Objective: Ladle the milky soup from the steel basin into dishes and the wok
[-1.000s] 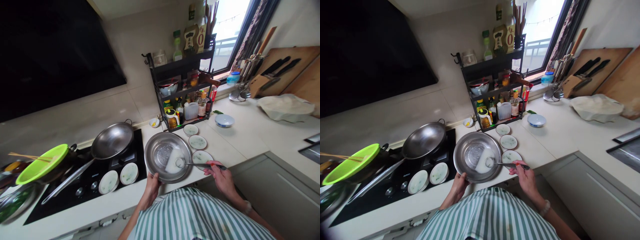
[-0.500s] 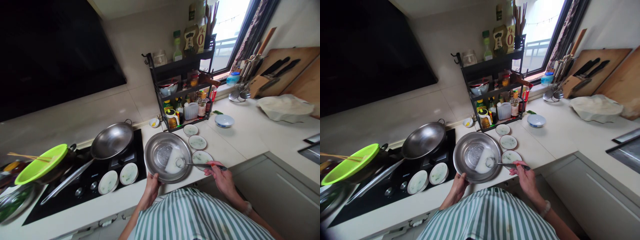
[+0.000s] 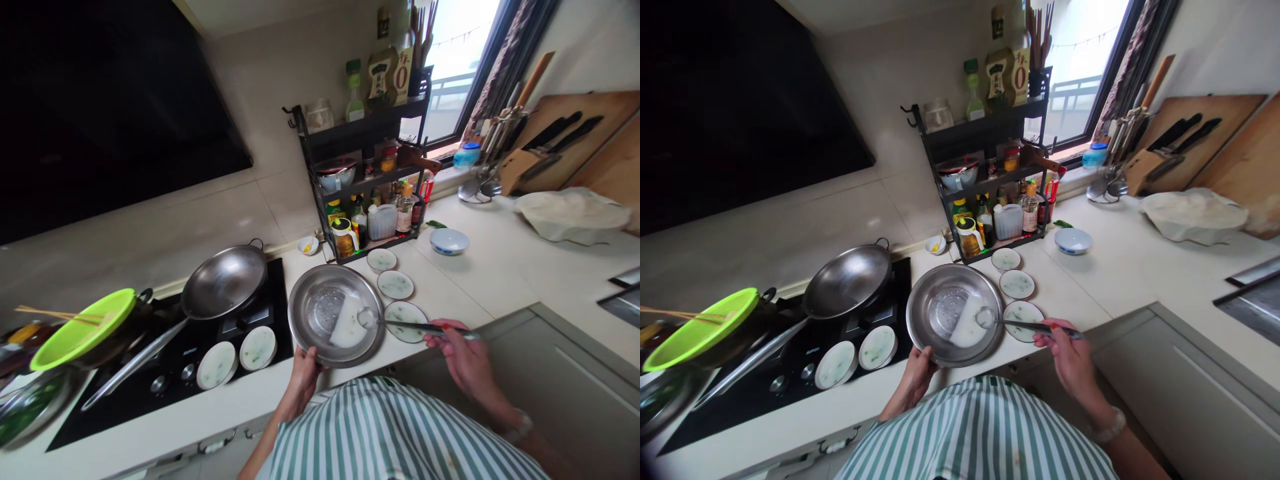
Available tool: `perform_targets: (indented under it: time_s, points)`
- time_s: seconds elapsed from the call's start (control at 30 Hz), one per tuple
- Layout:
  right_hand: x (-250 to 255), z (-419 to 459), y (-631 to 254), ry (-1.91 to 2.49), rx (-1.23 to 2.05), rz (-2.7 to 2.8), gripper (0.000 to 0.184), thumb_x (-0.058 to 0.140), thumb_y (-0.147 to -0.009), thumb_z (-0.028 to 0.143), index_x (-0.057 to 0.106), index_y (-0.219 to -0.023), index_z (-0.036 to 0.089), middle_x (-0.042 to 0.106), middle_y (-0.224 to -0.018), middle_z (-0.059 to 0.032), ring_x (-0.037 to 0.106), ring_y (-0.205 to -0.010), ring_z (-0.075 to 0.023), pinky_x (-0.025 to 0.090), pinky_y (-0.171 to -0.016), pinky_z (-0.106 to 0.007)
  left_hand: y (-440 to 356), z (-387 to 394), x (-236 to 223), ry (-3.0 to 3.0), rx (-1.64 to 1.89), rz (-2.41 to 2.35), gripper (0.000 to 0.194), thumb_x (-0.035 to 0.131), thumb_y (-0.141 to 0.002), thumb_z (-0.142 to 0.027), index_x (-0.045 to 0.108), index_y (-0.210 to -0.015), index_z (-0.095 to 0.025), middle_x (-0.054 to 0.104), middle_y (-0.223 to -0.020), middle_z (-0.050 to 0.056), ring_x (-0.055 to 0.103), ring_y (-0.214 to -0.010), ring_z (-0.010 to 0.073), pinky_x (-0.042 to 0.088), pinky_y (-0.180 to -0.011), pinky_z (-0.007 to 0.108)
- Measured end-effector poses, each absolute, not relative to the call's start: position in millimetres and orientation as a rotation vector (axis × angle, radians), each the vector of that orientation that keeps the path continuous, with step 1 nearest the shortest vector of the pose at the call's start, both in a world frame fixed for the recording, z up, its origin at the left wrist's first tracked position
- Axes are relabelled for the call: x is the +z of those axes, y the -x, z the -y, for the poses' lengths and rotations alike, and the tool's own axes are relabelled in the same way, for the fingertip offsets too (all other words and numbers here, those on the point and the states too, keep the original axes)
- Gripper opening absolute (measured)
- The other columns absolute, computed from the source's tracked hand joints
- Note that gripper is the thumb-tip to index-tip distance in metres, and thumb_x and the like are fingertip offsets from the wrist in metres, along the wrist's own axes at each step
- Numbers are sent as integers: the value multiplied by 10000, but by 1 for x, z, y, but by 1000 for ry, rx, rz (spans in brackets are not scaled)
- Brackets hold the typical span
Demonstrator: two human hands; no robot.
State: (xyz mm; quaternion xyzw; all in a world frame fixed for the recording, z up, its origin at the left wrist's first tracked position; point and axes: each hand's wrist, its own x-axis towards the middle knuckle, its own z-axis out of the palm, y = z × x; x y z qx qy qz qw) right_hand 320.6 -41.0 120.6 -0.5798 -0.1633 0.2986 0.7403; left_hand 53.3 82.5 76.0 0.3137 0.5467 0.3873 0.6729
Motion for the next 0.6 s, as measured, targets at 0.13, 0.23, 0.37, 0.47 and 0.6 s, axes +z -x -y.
perform_targets:
  time_s: [0.13,0.23,0.37,0.47,0.6]
  points:
    - [135,59,-341,1359,531,349,197,638,-673,364,618,-786,204,641,-584,-10,637,-542,-189,528,-570,-323,-53,-83,76,-715,862,-1229,320,522,-652,-141,454,-959,-200,582,-639,-36,505,-492,101,396,-456,214]
    - [139,77,-356,1625,432,452,222,557,-758,383,621,-862,197,672,-610,-37,670,-608,-224,531,-667,-370,-52,-83,75,-722,872,-1227,314,533,-647,-153,456,-948,-204,581,-648,-39,511,-501,102,400,-457,214]
    - [138,94,-366,1903,228,772,236,450,-848,367,625,-905,219,686,-622,-39,684,-680,-238,521,-743,-399,-52,-85,75,-735,862,-1246,291,537,-632,-169,460,-911,-203,563,-611,-48,498,-480,103,402,-448,220]
    - [135,98,-366,1743,32,1091,164,476,-845,260,625,-906,229,692,-688,-29,675,-644,-193,548,-670,-328,-52,-85,75,-743,854,-1250,285,543,-611,-175,466,-884,-202,549,-586,-55,488,-465,100,400,-445,220]
    - [134,97,-364,1493,-144,1404,229,500,-805,134,644,-944,244,706,-886,-52,683,-715,-166,551,-591,-256,-52,-85,76,-742,853,-1251,276,561,-591,-188,469,-851,-201,546,-574,-56,495,-469,100,401,-454,219]
